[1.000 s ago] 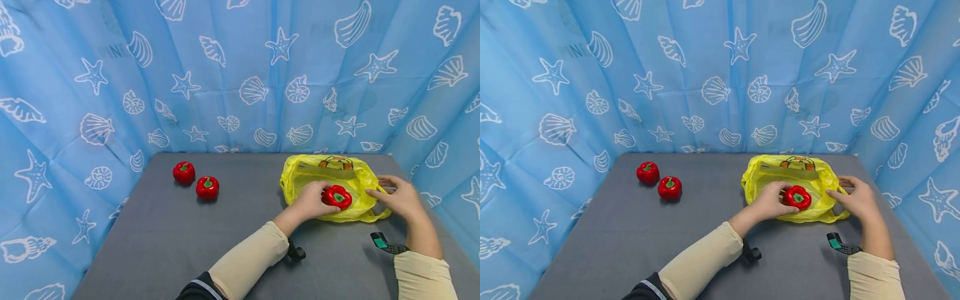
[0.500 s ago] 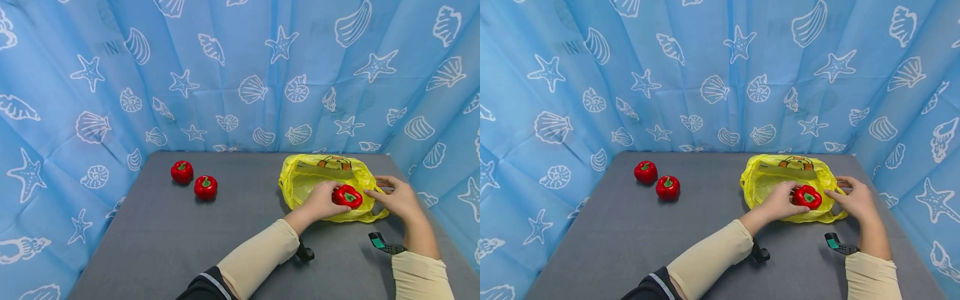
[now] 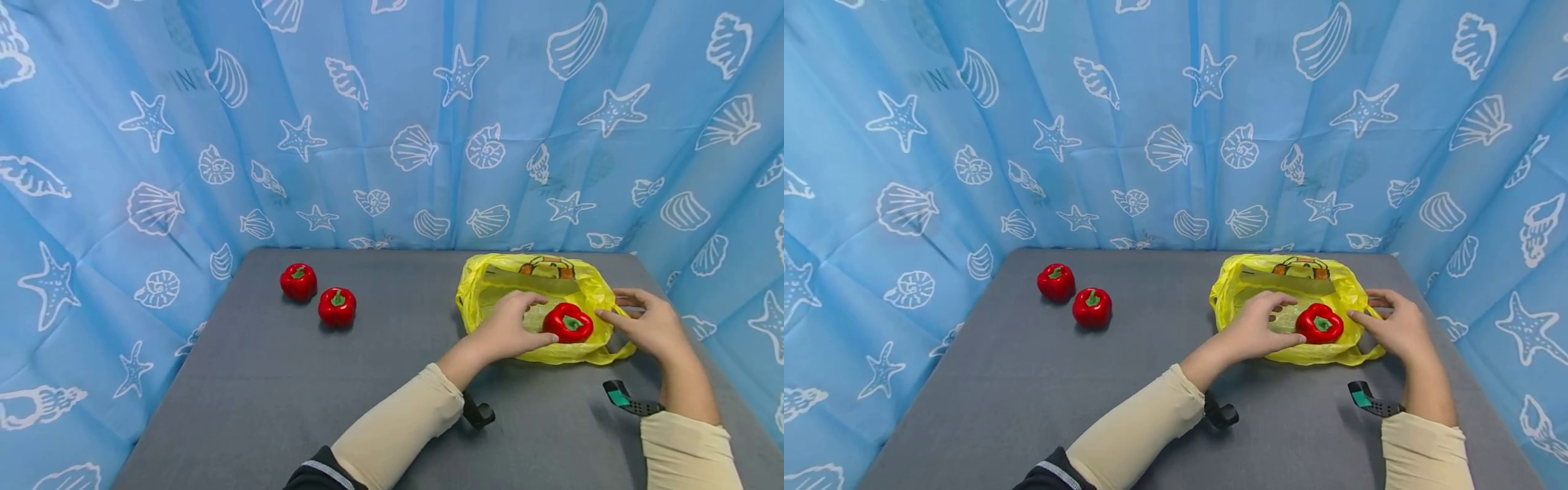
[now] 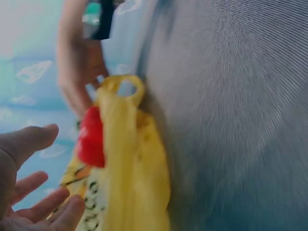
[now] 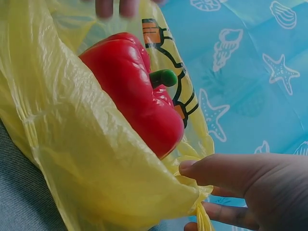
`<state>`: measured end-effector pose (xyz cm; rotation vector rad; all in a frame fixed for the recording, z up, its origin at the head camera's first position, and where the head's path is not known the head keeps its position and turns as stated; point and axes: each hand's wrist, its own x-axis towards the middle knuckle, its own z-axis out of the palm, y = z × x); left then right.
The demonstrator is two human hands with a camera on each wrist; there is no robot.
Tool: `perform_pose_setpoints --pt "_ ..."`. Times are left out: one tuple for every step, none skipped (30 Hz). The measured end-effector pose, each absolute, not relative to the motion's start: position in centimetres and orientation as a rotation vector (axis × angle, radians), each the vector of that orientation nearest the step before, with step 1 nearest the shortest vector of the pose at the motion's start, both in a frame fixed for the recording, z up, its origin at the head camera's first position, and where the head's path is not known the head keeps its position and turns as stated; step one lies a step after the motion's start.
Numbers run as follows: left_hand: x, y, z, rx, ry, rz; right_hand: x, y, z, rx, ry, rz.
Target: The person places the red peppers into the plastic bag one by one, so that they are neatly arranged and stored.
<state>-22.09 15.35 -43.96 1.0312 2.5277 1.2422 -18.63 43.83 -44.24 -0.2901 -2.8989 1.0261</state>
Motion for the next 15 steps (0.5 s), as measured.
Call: perform_pose_setpoints --pt "-22.0 14.5 -43.8 1.032 2.506 1.286 -18.7 43.8 -44.2 -0.287 -2.898 1.026" --pt "-21.9 13.7 -43.5 1.027 2.487 1.332 -18.7 43.9 -44.2 -0.285 -2.898 1.024" --pt "-21.8 12.8 -43.2 1.022 2.483 1.369 -18.7 43.9 -44.2 -0.28 -2.898 1.027" --pt "-21.7 11.9 -43.0 1.02 2.495 1.396 -18.7 43.9 -44.2 -0.277 -2.898 1.028" --pt "-21.5 10.9 -42.6 1.019 2.516 1.413 -18.8 43.9 -44.3 -0.274 -2.897 1.03" --pt "-21.4 10.0 -42.3 1.018 2.544 1.429 -18.8 44.0 -44.2 -0.273 -2.895 1.032" --pt "-21.4 9.0 -42.0 1.018 2.578 1.438 -18.8 44.0 -44.3 -0.269 -2.895 1.035" --pt "-21.4 8.0 -41.7 1.012 2.621 1.438 -18.8 44.1 -44.3 -0.264 -2.894 1.037" --pt "-21.4 6.9 -41.5 1.006 2.667 1.435 -18.9 44.1 -44.3 -0.258 -2.893 1.037" --pt "-21.5 5.8 -41.3 0.994 2.698 1.446 -18.9 44.2 -44.3 -0.255 -2.892 1.036" --pt "-21.6 4.7 -41.1 0.977 2.72 1.459 -18.9 44.2 -44.4 -0.249 -2.892 1.039" --pt "-21.8 3.6 -41.0 0.96 2.74 1.475 -18.9 44.2 -44.4 -0.243 -2.893 1.039" --pt "-21.9 2.5 -41.0 0.939 2.765 1.482 -18.9 44.3 -44.5 -0.239 -2.894 1.04" --pt "-22.1 1.4 -40.9 0.907 2.785 1.488 -18.9 44.3 -44.5 -0.239 -2.895 1.041" --pt "-22.3 0.4 -40.9 0.88 2.803 1.493 -18.8 44.3 -44.6 -0.24 -2.895 1.044"
